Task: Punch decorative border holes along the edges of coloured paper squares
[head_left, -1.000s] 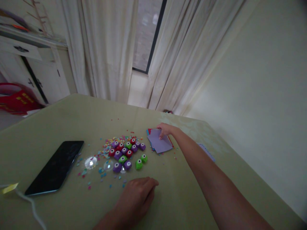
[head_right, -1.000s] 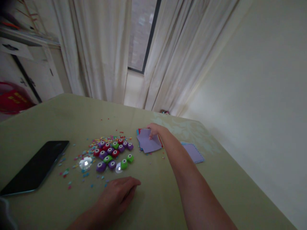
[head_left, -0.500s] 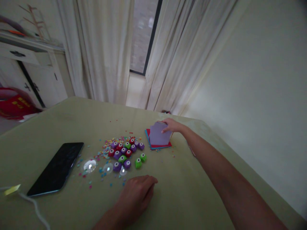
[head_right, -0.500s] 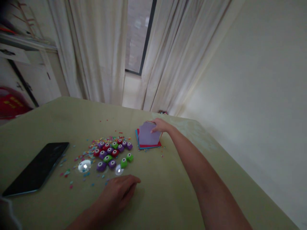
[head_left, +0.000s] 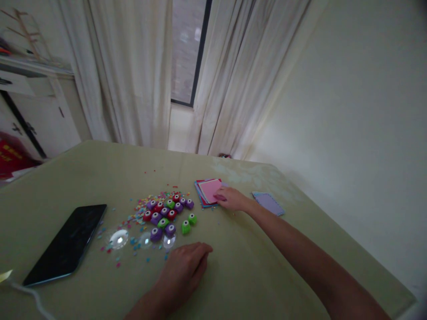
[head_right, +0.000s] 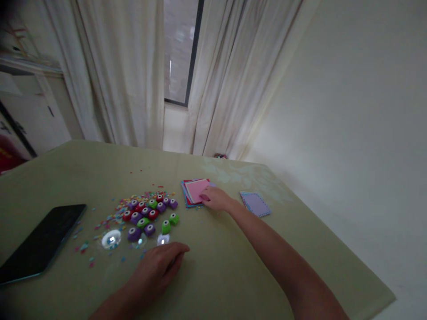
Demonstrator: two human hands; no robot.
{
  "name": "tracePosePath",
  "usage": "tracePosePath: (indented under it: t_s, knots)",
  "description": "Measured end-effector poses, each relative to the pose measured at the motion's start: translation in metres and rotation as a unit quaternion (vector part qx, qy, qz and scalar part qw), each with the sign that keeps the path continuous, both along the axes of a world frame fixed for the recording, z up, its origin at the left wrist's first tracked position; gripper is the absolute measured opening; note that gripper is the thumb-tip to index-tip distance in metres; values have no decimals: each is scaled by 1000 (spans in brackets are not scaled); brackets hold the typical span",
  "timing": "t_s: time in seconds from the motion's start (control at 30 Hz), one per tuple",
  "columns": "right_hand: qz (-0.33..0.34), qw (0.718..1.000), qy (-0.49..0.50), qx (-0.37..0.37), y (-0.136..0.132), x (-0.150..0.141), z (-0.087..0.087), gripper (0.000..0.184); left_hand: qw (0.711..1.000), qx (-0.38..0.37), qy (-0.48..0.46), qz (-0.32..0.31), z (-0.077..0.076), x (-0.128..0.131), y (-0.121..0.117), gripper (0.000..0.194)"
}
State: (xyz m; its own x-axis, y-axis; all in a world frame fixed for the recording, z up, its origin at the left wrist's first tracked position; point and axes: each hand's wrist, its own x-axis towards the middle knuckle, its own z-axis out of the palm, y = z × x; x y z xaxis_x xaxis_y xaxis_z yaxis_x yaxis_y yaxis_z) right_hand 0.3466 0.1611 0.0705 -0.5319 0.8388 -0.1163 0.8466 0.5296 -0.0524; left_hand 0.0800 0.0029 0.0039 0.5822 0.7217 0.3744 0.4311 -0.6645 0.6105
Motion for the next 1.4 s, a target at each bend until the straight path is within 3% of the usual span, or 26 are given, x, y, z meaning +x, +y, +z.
tracePosePath:
  t_s: [0.2,0.4,0.47,0.53,0.6,0.67,0.77,0.87,0.93,1.0,1.1,1.17,1.3,1.4]
  knots:
    - [-41,998,-24,32,-12,-9,-2,25,1000,24,-9,5,-3,0,1,32]
    - [-77,992,47,91,-35,-12,5,24,998,61,-28,13,-2,0,0,30]
    - [-76,986,83,127,-59,-13,12,29,992,92,-57,64,-2,0,0,34]
    - [-43,980,124,150,-91,-15,20,33,970,148,-103,165,-1,-1,0,49]
    - [74,959,222,159,-124,-15,27,31,944,196,-131,231,1,-4,1,66]
    - [121,945,279,119,-149,-14,31,27,952,216,-120,182,4,-7,1,52]
    - [97,927,359,55,-166,-13,34,40,972,221,-76,39,8,-7,-3,28]
    - [9,910,411,57,-158,-19,30,55,981,185,14,-55,9,2,-13,21]
    - [-29,918,390,68,-146,-31,24,43,983,148,66,-80,7,10,-22,22]
    - [-16,935,351,54,-131,-50,15,36,988,107,84,-75,5,16,-27,30]
    - [42,958,277,52,-112,-80,-4,51,990,55,101,-77,6,18,-30,42]
    - [65,967,240,49,-101,-94,-17,53,990,42,107,-78,10,16,-30,38]
    - [32,971,233,40,-88,-101,-34,36,991,22,114,-74,16,12,-29,21]
    - [-9,963,267,34,-86,-92,-38,38,991,9,112,-73,16,11,-27,21]
